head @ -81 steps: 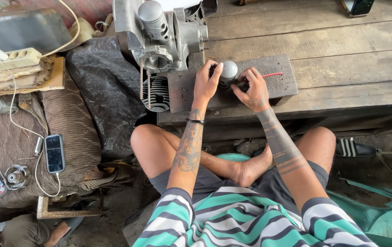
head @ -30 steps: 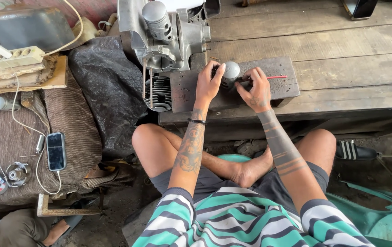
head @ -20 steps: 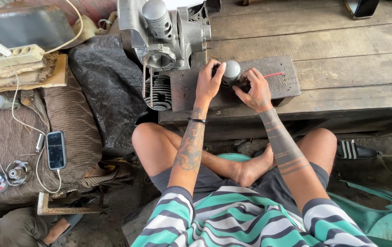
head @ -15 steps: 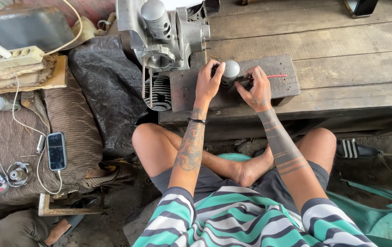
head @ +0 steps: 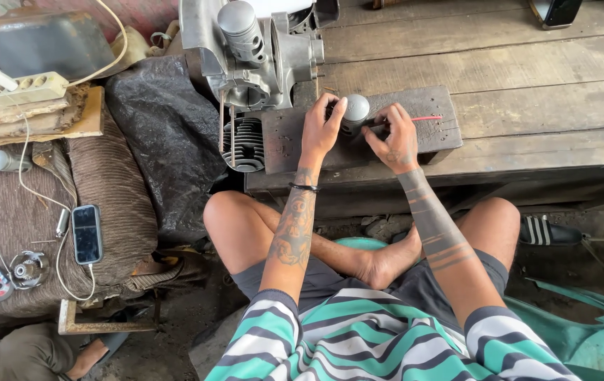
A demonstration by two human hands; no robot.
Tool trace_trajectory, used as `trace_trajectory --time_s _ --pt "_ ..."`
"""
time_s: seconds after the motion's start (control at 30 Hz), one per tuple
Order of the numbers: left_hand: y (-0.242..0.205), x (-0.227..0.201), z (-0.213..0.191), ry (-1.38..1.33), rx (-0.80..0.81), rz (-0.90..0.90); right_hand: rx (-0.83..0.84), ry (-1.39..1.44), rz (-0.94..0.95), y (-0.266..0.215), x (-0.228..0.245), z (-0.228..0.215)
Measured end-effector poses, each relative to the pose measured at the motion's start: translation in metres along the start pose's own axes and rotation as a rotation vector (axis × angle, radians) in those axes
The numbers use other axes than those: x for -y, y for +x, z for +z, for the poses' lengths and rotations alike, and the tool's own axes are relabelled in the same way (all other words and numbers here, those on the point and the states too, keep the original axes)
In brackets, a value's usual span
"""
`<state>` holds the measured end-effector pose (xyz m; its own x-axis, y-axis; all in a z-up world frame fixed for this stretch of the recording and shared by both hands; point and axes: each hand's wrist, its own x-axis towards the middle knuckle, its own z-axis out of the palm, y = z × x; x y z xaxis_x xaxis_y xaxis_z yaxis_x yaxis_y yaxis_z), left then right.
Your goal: The person sits cross-legged and uses a small abrasive tool to rub and smooth the surface of a cylindrical metal part. They rotate the part to treat different areas and later handle a larger circular metal component, continuing the rubbing action.
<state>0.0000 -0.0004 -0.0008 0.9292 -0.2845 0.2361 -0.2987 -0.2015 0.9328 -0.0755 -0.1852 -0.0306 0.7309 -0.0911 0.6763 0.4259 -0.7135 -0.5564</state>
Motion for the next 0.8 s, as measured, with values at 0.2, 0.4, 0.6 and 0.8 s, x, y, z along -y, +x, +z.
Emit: trace_trajectory --time_s 0.2,0.4,0.6,0.8 --pt "-0.002 -0.002 -0.001 -0.024 0.003 0.018 0.031 0.048 0.054 -0.001 0.000 -0.001" --pt "0.001 -0.004 -0.001 -0.024 0.004 0.029 0.074 0.048 0.027 -0.001 -0.001 0.001" --pt "0.000 0.000 0.000 -0.023 0.009 0.024 0.048 -0.041 0.002 -0.004 -0.002 0.006" --pt "0.001 0.000 0.000 -0.014 0.001 0.019 0.037 -0.034 0.008 -0.003 -0.006 0.006"
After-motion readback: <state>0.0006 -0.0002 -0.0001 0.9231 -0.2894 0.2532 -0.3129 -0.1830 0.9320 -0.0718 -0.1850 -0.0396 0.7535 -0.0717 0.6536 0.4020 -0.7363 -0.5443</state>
